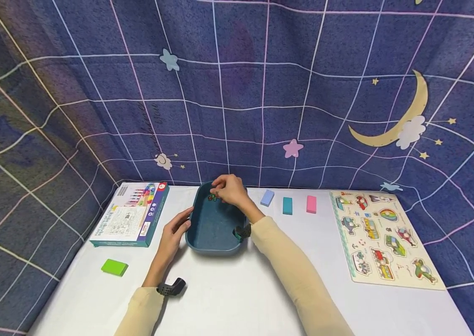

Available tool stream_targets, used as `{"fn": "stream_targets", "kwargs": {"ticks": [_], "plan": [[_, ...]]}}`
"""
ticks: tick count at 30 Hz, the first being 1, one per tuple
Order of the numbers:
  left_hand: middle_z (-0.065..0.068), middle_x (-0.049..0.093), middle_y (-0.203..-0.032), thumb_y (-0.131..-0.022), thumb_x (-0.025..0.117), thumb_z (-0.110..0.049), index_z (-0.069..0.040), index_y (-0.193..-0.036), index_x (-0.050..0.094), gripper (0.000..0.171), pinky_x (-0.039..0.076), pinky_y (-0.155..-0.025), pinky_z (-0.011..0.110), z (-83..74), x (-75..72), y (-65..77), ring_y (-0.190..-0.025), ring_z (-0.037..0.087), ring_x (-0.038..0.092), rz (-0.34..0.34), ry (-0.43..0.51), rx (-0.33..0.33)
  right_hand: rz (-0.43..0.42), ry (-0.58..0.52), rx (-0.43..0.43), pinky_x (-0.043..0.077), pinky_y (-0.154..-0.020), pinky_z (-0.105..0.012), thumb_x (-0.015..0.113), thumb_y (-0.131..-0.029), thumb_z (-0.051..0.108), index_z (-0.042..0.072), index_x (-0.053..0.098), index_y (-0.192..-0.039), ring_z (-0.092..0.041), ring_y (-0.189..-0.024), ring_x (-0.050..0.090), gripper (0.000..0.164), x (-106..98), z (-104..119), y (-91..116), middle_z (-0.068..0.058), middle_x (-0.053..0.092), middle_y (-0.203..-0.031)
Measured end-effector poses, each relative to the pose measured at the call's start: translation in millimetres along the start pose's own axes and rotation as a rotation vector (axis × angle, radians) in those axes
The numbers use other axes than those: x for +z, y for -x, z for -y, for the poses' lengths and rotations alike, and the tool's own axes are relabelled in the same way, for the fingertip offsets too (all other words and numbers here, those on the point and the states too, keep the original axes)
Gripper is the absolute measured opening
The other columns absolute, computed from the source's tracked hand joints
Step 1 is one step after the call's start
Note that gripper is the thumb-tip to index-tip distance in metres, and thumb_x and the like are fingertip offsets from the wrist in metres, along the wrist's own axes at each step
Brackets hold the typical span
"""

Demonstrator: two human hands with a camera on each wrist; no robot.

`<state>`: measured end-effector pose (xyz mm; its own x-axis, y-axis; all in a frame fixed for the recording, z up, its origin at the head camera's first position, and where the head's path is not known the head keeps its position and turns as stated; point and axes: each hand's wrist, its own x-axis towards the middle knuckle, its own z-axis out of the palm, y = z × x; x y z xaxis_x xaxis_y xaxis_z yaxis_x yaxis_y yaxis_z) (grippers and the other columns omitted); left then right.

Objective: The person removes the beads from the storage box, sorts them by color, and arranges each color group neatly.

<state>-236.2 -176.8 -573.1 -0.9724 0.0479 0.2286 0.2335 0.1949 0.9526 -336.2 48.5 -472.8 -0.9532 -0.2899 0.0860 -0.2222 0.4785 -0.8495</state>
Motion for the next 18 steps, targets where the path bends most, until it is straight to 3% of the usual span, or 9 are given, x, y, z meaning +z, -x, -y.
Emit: {"fn": "stream_targets", "kwargs": {"ticks": [6, 9, 13, 15, 18], "plan": [[0.009, 0.061, -0.155, -0.107, 0.061, -0.018, -0.016, -0.148, 0.062, 0.041, 0.048, -0.110, 0.012, 2.1, -0.4, 0.2, -0.145, 0.034, 0.058, 0.001, 0.003, 0.012, 0.064, 0.119, 0.077, 0.055, -0.050, -0.022, 0.080, -0.091, 0.007, 0.002, 0.079, -0.116, -0.012, -0.053, 0.064, 0.025, 26, -13, -19, -0.009, 0.077, -0.076], [0.009, 0.061, -0.155, -0.106, 0.061, -0.018, -0.016, -0.147, 0.063, 0.041, 0.048, -0.110, 0.012, 1.6, 0.0, 0.3, -0.144, 0.034, 0.058, -0.002, 0.003, 0.014, 0.075, 0.245, 0.074, 0.055, -0.054, -0.022, 0.081, -0.091, 0.009, 0.006, 0.081, -0.117, -0.008, -0.052, 0.062, 0.026, 34, -19, -24, -0.007, 0.078, -0.077], [0.009, 0.061, -0.155, -0.107, 0.061, -0.018, -0.015, -0.148, 0.062, 0.041, 0.048, -0.110, 0.012, 1.5, 0.6, 0.4, -0.145, 0.034, 0.058, 0.005, 0.007, 0.015, 0.072, 0.383, 0.034, 0.061, -0.076, -0.029, 0.082, -0.091, 0.014, 0.013, 0.083, -0.115, -0.011, -0.070, 0.070, 0.024, 40, -25, -25, -0.003, 0.083, -0.090], [0.009, 0.061, -0.155, -0.107, 0.061, -0.019, -0.015, -0.148, 0.062, 0.041, 0.048, -0.110, 0.012, 1.7, 0.5, 0.4, -0.145, 0.034, 0.058, 0.005, 0.008, 0.014, 0.073, 0.403, 0.016, 0.062, -0.087, -0.035, 0.082, -0.090, 0.016, 0.014, 0.084, -0.112, -0.015, -0.083, 0.074, 0.022, 42, -26, -25, -0.001, 0.084, -0.096], [0.009, 0.062, -0.154, -0.107, 0.061, -0.019, -0.016, -0.148, 0.063, 0.041, 0.049, -0.109, 0.012, 1.5, -0.6, 0.6, -0.144, 0.035, 0.059, 0.000, 0.010, 0.013, 0.079, 0.414, 0.003, 0.063, -0.092, -0.042, 0.083, -0.091, 0.018, 0.014, 0.084, -0.108, -0.022, -0.096, 0.076, 0.018, 45, -26, -26, -0.003, 0.084, -0.102]]}}
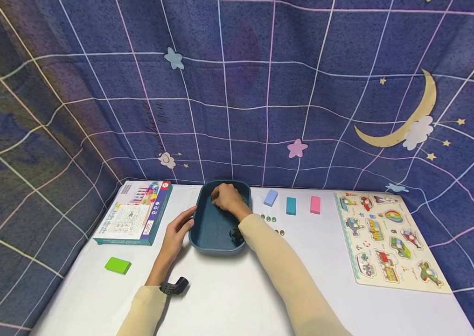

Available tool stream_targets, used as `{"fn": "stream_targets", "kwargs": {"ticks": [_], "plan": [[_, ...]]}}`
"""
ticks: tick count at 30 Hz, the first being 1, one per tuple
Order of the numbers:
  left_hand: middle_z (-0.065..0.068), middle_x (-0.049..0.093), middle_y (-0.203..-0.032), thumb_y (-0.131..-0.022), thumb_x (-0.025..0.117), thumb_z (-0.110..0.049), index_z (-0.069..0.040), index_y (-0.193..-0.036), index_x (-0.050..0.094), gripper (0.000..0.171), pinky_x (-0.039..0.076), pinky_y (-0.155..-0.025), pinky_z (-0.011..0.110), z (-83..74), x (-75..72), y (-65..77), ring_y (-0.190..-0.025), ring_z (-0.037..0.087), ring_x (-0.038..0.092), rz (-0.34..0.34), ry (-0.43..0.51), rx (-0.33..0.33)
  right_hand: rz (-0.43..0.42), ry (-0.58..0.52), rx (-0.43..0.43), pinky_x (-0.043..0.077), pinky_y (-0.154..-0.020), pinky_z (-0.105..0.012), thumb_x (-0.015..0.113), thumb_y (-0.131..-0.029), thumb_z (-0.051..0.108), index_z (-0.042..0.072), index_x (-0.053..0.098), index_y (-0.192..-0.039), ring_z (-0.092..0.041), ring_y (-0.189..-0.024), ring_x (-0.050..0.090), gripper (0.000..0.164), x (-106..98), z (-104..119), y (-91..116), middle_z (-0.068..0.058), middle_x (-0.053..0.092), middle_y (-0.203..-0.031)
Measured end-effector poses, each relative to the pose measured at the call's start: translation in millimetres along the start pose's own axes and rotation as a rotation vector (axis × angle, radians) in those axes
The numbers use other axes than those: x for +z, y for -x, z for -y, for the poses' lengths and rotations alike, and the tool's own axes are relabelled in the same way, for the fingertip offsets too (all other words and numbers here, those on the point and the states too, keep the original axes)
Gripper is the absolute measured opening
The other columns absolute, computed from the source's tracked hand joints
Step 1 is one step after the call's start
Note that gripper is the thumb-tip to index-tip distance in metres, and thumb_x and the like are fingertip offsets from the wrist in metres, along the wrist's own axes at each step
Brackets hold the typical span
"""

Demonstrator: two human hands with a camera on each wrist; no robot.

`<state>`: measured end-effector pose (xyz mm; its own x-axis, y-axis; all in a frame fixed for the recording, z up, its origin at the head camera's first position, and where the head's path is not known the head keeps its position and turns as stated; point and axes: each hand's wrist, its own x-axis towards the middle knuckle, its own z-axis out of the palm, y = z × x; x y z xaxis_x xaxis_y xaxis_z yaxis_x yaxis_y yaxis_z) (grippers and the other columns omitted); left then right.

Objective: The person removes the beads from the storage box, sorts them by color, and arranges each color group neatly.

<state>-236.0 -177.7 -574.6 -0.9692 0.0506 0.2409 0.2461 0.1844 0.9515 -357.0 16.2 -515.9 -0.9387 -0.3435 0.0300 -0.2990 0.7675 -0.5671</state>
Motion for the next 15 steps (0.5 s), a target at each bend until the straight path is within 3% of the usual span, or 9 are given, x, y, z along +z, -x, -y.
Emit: {"fn": "stream_targets", "kwargs": {"ticks": [3, 6, 11, 15], "plan": [[0.012, 0.062, -0.154, -0.107, 0.061, -0.017, -0.014, -0.148, 0.063, 0.041, 0.049, -0.108, 0.012, -0.3, 0.0, -0.7, -0.143, 0.036, 0.059, -0.004, 0.001, 0.004, -0.001, 0.018, 0.000, 0.063, -0.091, -0.042, 0.084, -0.091, 0.021, 0.015, 0.085, -0.104, -0.023, -0.099, 0.076, 0.014, 0, 0, 0, -0.002, 0.083, -0.103], [0.014, 0.061, -0.154, -0.107, 0.060, -0.014, -0.012, -0.148, 0.062, 0.041, 0.049, -0.107, 0.012, -0.3, -0.4, -1.4, -0.142, 0.038, 0.059, -0.005, 0.001, 0.007, -0.005, -0.002, -0.008, 0.063, -0.082, -0.035, 0.083, -0.091, 0.020, 0.016, 0.085, -0.103, -0.018, -0.089, 0.076, 0.013, -2, 1, 1, -0.002, 0.084, -0.099], [0.014, 0.061, -0.154, -0.107, 0.060, -0.014, -0.012, -0.148, 0.062, 0.041, 0.050, -0.107, 0.011, -0.4, -0.9, -2.1, -0.142, 0.038, 0.059, -0.008, 0.003, 0.004, 0.014, -0.182, -0.048, 0.055, -0.054, -0.023, 0.080, -0.093, 0.014, 0.007, 0.083, -0.106, -0.018, -0.059, 0.070, 0.014, -18, 2, 7, -0.012, 0.080, -0.081], [0.014, 0.061, -0.155, -0.106, 0.060, -0.015, -0.012, -0.147, 0.062, 0.041, 0.050, -0.108, 0.011, 0.0, 0.4, -2.1, -0.143, 0.037, 0.059, -0.005, -0.003, -0.005, 0.024, -0.306, -0.057, 0.053, -0.050, -0.023, 0.079, -0.096, 0.016, 0.004, 0.080, -0.114, -0.030, -0.063, 0.073, 0.022, -43, -2, 20, -0.022, 0.079, -0.086]]}}
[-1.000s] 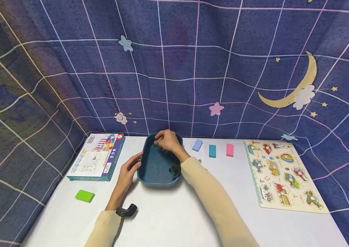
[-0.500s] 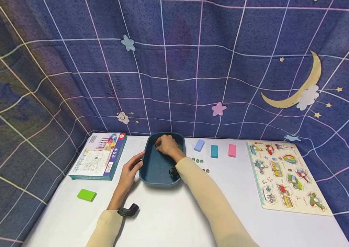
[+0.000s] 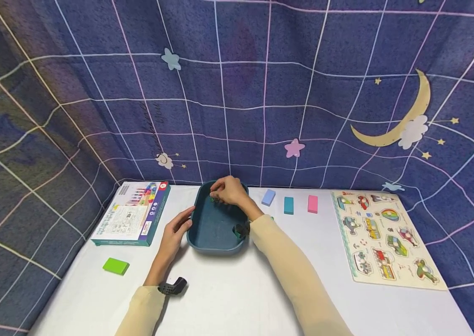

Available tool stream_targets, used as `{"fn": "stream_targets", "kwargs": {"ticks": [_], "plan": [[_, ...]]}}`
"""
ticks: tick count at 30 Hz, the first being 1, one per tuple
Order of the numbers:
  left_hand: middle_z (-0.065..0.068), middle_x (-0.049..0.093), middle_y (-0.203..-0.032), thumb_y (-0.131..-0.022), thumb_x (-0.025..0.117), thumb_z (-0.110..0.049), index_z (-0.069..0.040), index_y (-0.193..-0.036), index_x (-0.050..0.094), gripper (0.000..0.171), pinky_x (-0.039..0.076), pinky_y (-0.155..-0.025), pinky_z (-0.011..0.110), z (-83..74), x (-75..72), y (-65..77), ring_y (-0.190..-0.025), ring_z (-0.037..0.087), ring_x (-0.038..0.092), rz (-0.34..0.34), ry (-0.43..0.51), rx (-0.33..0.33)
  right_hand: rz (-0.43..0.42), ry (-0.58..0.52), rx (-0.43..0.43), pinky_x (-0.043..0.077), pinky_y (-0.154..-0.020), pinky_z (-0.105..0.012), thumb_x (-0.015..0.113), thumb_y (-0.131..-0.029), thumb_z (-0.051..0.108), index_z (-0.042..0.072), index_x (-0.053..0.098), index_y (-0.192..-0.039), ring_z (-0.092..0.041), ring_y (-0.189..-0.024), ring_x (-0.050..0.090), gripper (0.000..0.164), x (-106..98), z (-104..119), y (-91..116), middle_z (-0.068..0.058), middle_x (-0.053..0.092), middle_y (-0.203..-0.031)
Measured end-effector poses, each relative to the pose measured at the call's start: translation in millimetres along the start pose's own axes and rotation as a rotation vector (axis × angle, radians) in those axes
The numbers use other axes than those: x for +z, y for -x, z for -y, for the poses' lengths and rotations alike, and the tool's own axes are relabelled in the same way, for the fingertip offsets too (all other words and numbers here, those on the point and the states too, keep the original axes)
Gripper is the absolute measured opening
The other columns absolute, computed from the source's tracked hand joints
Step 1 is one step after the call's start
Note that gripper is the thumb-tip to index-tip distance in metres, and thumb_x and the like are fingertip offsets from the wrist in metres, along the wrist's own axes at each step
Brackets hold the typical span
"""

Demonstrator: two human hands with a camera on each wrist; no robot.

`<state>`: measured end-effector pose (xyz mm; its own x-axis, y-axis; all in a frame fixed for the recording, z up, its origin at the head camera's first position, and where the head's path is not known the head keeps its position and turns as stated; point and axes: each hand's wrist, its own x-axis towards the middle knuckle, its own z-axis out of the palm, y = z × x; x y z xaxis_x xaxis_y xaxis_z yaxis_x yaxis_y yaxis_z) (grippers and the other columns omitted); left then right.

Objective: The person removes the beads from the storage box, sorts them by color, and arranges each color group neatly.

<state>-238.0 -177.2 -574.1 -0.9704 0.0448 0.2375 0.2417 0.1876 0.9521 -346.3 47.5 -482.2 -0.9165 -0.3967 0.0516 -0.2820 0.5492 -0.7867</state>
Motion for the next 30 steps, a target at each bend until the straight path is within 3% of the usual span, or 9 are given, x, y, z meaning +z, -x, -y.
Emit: {"fn": "stream_targets", "kwargs": {"ticks": [5, 9, 11, 15, 18, 24, 30], "plan": [[0.013, 0.062, -0.154, -0.106, 0.061, -0.016, -0.013, -0.147, 0.063, 0.041, 0.050, -0.107, 0.011, 1.1, 0.5, 0.6, -0.142, 0.036, 0.060, -0.011, -0.006, -0.005, -0.029, -0.066, -0.010, 0.051, -0.053, -0.026, 0.076, -0.098, 0.020, 0.004, 0.079, -0.117, -0.043, -0.073, 0.072, 0.025, -34, -6, 26, -0.029, 0.077, -0.097], [0.011, 0.062, -0.154, -0.106, 0.061, -0.017, -0.014, -0.147, 0.063, 0.041, 0.048, -0.108, 0.011, 0.8, 0.8, 1.1, -0.142, 0.035, 0.060, -0.012, -0.011, -0.005, -0.071, -0.033, -0.007, 0.052, -0.054, -0.027, 0.076, -0.099, 0.022, 0.006, 0.078, -0.115, -0.043, -0.075, 0.073, 0.023, -55, -25, 57, -0.023, 0.077, -0.096], [0.010, 0.062, -0.154, -0.106, 0.060, -0.017, -0.015, -0.147, 0.063, 0.041, 0.048, -0.109, 0.011, 0.3, 0.9, 1.2, -0.142, 0.035, 0.060, -0.006, -0.011, -0.006, -0.091, 0.003, -0.002, 0.053, -0.055, -0.027, 0.076, -0.099, 0.022, 0.006, 0.078, -0.115, -0.040, -0.073, 0.073, 0.023, -64, -36, 74, -0.018, 0.077, -0.092], [0.008, 0.061, -0.155, -0.107, 0.060, -0.017, -0.016, -0.148, 0.063, 0.041, 0.047, -0.111, 0.012, 0.0, 0.6, 0.3, -0.143, 0.033, 0.059, 0.002, -0.011, -0.011, -0.118, 0.092, -0.001, 0.049, -0.058, -0.025, 0.078, -0.096, 0.020, 0.008, 0.080, -0.110, -0.021, -0.065, 0.066, 0.018, -76, -58, 106, -0.008, 0.076, -0.085], [0.009, 0.061, -0.155, -0.107, 0.060, -0.017, -0.015, -0.148, 0.062, 0.041, 0.046, -0.110, 0.011, -0.6, 0.1, 0.0, -0.144, 0.034, 0.059, 0.002, -0.009, -0.008, -0.113, 0.150, 0.009, 0.048, -0.062, -0.024, 0.076, -0.097, 0.018, 0.008, 0.080, -0.109, -0.011, -0.068, 0.062, 0.016, -83, -74, 128, -0.005, 0.075, -0.084], [0.011, 0.060, -0.156, -0.107, 0.060, -0.017, -0.014, -0.148, 0.062, 0.041, 0.048, -0.111, 0.013, 0.1, 1.7, 0.6, -0.145, 0.035, 0.058, 0.002, -0.002, -0.001, -0.116, 0.143, 0.028, 0.048, -0.055, -0.023, 0.074, -0.096, 0.008, 0.004, 0.078, -0.108, -0.006, -0.065, 0.059, 0.013, -86, -103, 167, -0.005, 0.073, -0.080], [0.012, 0.060, -0.156, -0.108, 0.059, -0.018, -0.013, -0.149, 0.062, 0.041, 0.047, -0.112, 0.014, -0.3, 0.1, 1.3, -0.145, 0.035, 0.058, -0.002, -0.012, -0.011, -0.128, 0.152, 0.035, 0.047, -0.057, -0.021, 0.077, -0.093, 0.007, 0.006, 0.078, -0.102, -0.001, -0.062, 0.054, 0.009, -83, -119, 191, 0.000, 0.071, -0.077]]}}
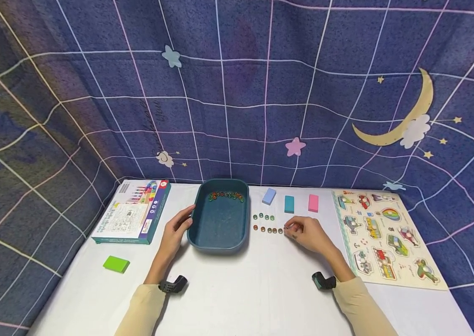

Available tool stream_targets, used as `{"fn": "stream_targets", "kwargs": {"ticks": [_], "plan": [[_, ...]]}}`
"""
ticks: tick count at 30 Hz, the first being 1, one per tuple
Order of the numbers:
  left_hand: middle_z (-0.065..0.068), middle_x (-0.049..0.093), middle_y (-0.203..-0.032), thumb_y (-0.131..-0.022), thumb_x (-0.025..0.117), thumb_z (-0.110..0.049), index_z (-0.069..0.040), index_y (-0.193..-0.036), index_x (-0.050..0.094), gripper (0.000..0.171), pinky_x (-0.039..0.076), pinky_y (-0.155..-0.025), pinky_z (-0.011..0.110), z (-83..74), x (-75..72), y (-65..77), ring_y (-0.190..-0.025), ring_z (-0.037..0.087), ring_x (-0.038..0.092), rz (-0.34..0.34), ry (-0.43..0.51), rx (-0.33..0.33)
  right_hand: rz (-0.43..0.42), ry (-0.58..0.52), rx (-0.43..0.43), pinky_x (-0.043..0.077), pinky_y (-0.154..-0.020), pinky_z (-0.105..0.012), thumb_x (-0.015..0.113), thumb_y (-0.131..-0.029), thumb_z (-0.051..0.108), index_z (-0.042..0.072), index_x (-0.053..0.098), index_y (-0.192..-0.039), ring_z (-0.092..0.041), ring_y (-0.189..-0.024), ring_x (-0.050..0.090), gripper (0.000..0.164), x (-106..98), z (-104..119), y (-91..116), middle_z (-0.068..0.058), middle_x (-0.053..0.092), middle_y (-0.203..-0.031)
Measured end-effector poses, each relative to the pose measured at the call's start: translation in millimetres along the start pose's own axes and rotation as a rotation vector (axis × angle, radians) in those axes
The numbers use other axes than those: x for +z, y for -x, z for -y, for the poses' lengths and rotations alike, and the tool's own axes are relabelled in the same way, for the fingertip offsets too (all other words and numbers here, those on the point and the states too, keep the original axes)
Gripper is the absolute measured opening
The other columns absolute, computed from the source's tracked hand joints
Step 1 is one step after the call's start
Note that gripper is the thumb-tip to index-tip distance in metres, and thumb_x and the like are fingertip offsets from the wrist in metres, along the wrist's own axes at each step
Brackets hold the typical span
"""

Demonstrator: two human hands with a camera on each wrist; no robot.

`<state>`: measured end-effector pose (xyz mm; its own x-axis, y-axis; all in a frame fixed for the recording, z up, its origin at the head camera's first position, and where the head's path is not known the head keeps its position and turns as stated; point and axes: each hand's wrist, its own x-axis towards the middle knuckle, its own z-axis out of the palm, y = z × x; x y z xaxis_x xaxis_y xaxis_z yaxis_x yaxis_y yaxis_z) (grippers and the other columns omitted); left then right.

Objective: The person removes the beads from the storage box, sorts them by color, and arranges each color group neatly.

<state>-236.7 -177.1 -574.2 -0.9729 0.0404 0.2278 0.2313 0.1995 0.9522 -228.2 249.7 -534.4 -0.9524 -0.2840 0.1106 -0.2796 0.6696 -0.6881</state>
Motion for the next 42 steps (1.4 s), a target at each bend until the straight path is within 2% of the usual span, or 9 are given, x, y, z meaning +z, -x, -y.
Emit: {"fn": "stream_targets", "kwargs": {"ticks": [6, 13, 18, 23, 28, 35, 42], "plan": [[0.011, 0.060, -0.156, -0.108, 0.060, -0.019, -0.015, -0.149, 0.062, 0.041, 0.045, -0.108, 0.009, -2.7, -1.0, -1.1, -0.144, 0.034, 0.059, -0.003, -0.013, -0.014, -0.022, 0.034, -0.020, 0.047, -0.062, -0.020, 0.078, -0.093, 0.009, 0.010, 0.079, -0.100, 0.001, -0.066, 0.053, 0.008, 2, -6, 5, 0.004, 0.068, -0.077], [0.014, 0.060, -0.156, -0.108, 0.059, -0.017, -0.012, -0.149, 0.061, 0.042, 0.046, -0.109, 0.010, 0.1, 0.0, 0.6, -0.143, 0.036, 0.059, 0.002, -0.009, -0.005, -0.013, 0.035, -0.005, 0.045, -0.061, -0.020, 0.078, -0.093, 0.009, 0.010, 0.080, -0.101, 0.000, -0.065, 0.050, 0.009, 6, -7, 6, 0.004, 0.067, -0.076], [0.012, 0.060, -0.155, -0.107, 0.060, -0.017, -0.014, -0.148, 0.062, 0.041, 0.046, -0.108, 0.010, 1.6, -0.2, 1.4, -0.143, 0.035, 0.059, -0.004, -0.006, -0.014, -0.017, 0.034, 0.005, 0.042, -0.059, -0.021, 0.080, -0.092, 0.011, 0.011, 0.080, -0.101, -0.002, -0.063, 0.048, 0.009, 8, -6, 6, 0.004, 0.066, -0.075], [0.011, 0.061, -0.155, -0.107, 0.061, -0.017, -0.016, -0.147, 0.063, 0.041, 0.046, -0.108, 0.010, -0.4, -0.2, 0.7, -0.143, 0.034, 0.060, -0.008, -0.002, -0.024, -0.011, 0.026, -0.006, 0.044, -0.060, -0.021, 0.081, -0.092, 0.012, 0.011, 0.080, -0.102, -0.001, -0.063, 0.049, 0.011, 5, -6, 6, 0.005, 0.067, -0.076], [0.011, 0.061, -0.155, -0.107, 0.061, -0.018, -0.016, -0.147, 0.063, 0.041, 0.047, -0.107, 0.010, -0.9, -0.4, 0.0, -0.144, 0.034, 0.059, -0.004, 0.005, -0.023, -0.018, 0.008, -0.035, 0.047, -0.060, -0.020, 0.081, -0.092, 0.012, 0.007, 0.080, -0.106, 0.001, -0.062, 0.052, 0.015, -2, -1, 1, 0.003, 0.069, -0.076], [0.012, 0.061, -0.155, -0.107, 0.061, -0.018, -0.014, -0.148, 0.062, 0.041, 0.046, -0.108, 0.010, -0.4, -1.4, 0.7, -0.143, 0.035, 0.059, -0.005, 0.001, -0.016, -0.036, -0.026, -0.104, 0.051, -0.063, -0.022, 0.079, -0.094, 0.014, 0.003, 0.079, -0.113, -0.004, -0.068, 0.060, 0.022, -11, 36, -29, -0.001, 0.072, -0.080], [0.013, 0.060, -0.156, -0.107, 0.059, -0.018, -0.013, -0.148, 0.062, 0.041, 0.047, -0.109, 0.011, 0.1, -1.2, 0.4, -0.144, 0.035, 0.058, 0.002, 0.005, -0.009, -0.019, -0.057, -0.134, 0.050, -0.064, -0.025, 0.077, -0.097, 0.021, 0.007, 0.079, -0.115, -0.010, -0.070, 0.063, 0.022, 3, 85, -80, -0.005, 0.075, -0.087]]}}
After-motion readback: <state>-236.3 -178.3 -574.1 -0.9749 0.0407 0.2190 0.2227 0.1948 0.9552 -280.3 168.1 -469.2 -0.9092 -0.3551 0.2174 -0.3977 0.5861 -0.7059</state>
